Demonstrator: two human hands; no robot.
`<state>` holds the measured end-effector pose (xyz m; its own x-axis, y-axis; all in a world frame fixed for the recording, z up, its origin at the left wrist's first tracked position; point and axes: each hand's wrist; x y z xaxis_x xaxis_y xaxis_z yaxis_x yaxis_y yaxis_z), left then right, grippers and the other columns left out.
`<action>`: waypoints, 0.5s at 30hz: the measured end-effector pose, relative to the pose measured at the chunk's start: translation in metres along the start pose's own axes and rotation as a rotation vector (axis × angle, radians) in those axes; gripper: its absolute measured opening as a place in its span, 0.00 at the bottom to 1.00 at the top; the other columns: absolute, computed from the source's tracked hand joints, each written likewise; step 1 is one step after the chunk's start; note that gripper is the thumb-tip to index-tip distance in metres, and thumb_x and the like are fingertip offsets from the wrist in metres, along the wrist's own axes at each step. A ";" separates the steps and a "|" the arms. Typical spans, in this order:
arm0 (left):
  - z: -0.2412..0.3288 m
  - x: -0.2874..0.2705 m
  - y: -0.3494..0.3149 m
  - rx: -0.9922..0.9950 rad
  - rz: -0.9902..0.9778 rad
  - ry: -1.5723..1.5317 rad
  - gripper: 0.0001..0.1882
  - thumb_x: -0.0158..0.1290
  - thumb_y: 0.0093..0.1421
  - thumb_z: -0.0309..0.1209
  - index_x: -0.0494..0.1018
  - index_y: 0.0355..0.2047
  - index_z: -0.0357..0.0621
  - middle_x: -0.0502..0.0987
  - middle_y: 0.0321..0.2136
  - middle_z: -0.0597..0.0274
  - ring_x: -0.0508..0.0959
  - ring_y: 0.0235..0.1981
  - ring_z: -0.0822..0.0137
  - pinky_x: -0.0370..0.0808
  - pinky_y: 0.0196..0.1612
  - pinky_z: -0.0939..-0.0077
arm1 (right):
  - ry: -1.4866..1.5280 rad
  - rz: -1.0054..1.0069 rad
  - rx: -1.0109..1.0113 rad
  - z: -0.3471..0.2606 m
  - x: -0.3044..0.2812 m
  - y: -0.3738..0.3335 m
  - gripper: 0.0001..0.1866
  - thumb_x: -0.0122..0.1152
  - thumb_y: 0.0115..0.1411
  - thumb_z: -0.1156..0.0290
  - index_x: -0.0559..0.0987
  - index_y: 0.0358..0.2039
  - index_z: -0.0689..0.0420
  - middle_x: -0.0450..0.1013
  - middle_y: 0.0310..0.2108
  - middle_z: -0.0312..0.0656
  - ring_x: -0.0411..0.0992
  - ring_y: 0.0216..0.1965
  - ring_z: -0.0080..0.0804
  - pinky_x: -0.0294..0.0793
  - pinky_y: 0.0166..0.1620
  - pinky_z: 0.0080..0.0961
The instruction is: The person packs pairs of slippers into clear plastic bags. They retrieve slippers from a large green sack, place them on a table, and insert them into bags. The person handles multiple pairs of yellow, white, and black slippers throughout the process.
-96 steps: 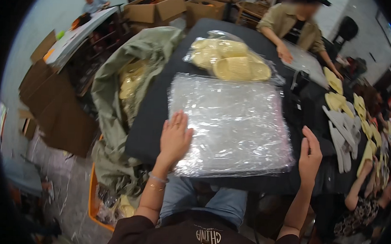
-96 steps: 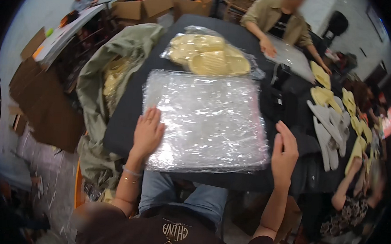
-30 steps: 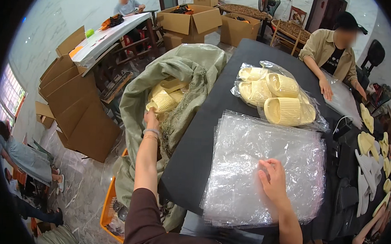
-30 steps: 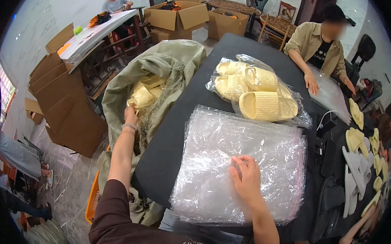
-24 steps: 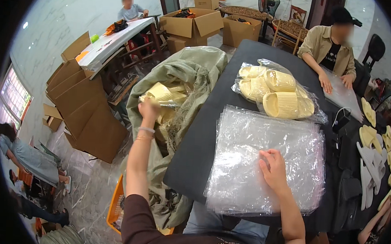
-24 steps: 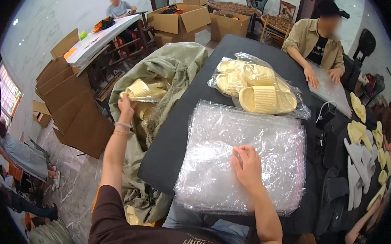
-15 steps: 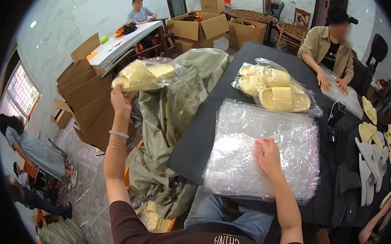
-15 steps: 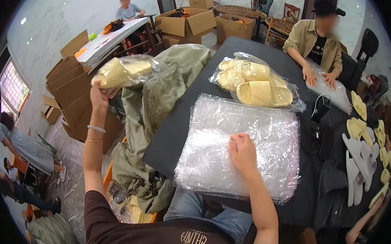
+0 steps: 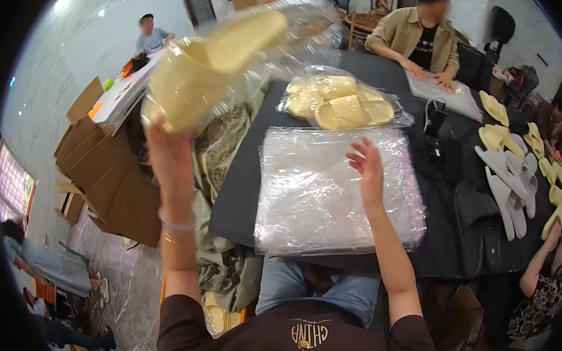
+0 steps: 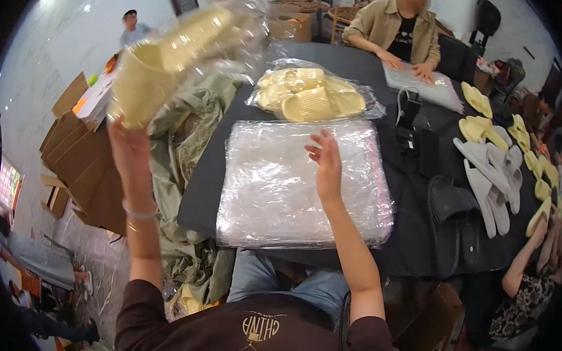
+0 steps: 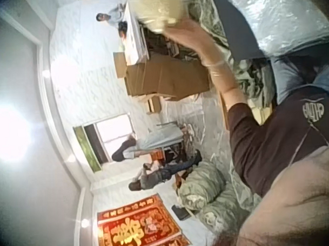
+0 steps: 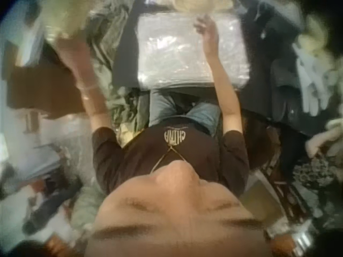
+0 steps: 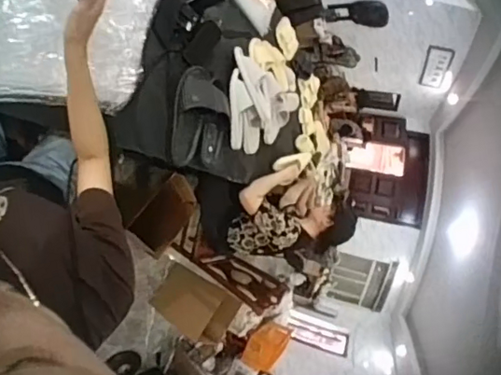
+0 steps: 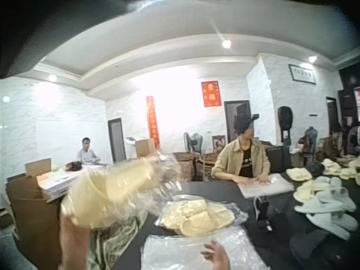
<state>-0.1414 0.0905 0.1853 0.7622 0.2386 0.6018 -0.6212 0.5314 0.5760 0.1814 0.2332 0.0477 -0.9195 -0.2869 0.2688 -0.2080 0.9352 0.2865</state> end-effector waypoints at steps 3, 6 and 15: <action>-0.047 0.030 -0.094 -0.287 0.326 -0.003 0.12 0.47 0.63 0.30 0.66 0.46 0.43 0.72 0.45 0.60 0.73 0.47 0.67 0.72 0.48 0.72 | 0.234 0.036 0.017 -0.060 -0.017 -0.013 0.38 0.31 0.65 0.40 0.52 0.64 0.55 0.64 0.55 0.51 0.71 0.48 0.40 0.69 0.49 0.33; -0.073 0.033 -0.174 -0.687 0.197 0.203 0.21 0.53 0.58 0.25 0.61 0.52 0.38 0.72 0.44 0.58 0.73 0.46 0.67 0.71 0.45 0.79 | 0.126 0.054 0.122 -0.074 -0.053 -0.026 0.40 0.39 0.64 0.40 0.49 0.66 0.54 0.60 0.59 0.50 0.69 0.50 0.40 0.68 0.51 0.35; -0.074 -0.005 -0.201 -0.861 -0.088 0.573 0.21 0.50 0.63 0.31 0.66 0.53 0.32 0.74 0.34 0.61 0.71 0.29 0.77 0.68 0.30 0.84 | -0.233 0.154 0.238 -0.045 -0.115 -0.055 0.41 0.62 0.56 0.67 0.50 0.64 0.64 0.61 0.57 0.51 0.70 0.45 0.28 0.71 0.45 0.22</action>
<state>-0.0076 0.0424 0.0258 0.9110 0.4017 0.0937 -0.3901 0.9128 -0.1209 0.3132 0.2051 0.0420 -0.9917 -0.1092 0.0679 -0.1075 0.9938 0.0292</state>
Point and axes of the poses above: each hand's wrist, its own y-axis towards the middle knuckle, its own x-axis out of the palm, z = x × y
